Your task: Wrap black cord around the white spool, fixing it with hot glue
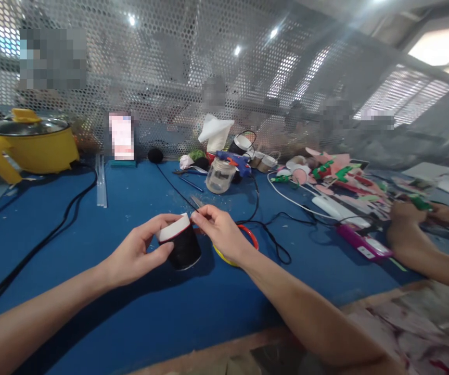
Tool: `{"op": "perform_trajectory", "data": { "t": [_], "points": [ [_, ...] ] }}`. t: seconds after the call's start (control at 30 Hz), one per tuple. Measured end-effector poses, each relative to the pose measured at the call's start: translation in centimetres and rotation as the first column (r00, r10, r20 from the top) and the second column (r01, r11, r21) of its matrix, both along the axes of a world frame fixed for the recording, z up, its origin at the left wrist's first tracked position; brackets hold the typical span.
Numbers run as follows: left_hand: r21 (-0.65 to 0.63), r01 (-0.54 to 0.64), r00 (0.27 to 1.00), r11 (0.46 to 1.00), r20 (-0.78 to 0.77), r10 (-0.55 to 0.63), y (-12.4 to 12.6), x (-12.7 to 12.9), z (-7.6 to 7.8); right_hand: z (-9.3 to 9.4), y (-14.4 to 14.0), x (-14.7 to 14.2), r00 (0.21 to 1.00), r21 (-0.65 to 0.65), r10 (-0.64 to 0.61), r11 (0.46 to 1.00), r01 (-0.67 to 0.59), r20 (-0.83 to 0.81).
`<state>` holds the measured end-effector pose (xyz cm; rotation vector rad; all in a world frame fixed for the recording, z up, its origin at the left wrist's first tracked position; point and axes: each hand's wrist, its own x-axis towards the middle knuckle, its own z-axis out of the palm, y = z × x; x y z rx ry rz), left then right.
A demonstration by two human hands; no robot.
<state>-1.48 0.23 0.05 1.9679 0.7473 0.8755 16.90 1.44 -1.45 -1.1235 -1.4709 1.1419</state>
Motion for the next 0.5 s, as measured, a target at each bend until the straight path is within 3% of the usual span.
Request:
{"op": "perform_trajectory", "data": {
  "t": [0.33,0.5],
  "points": [
    [-0.074,0.019,0.997,0.997,0.082,-0.013,-0.2,-0.1,0.0,0.1,-0.5,-0.8,1.0,-0.055,0.013,0.998,-0.015,-0.027],
    [-0.129,0.013,0.993,0.992,0.121,0.003,-0.5,0.1,-0.2,-0.1,-1.0,-1.3,0.995,0.001,-0.055,0.998,0.056,0.081]
  ]
}}
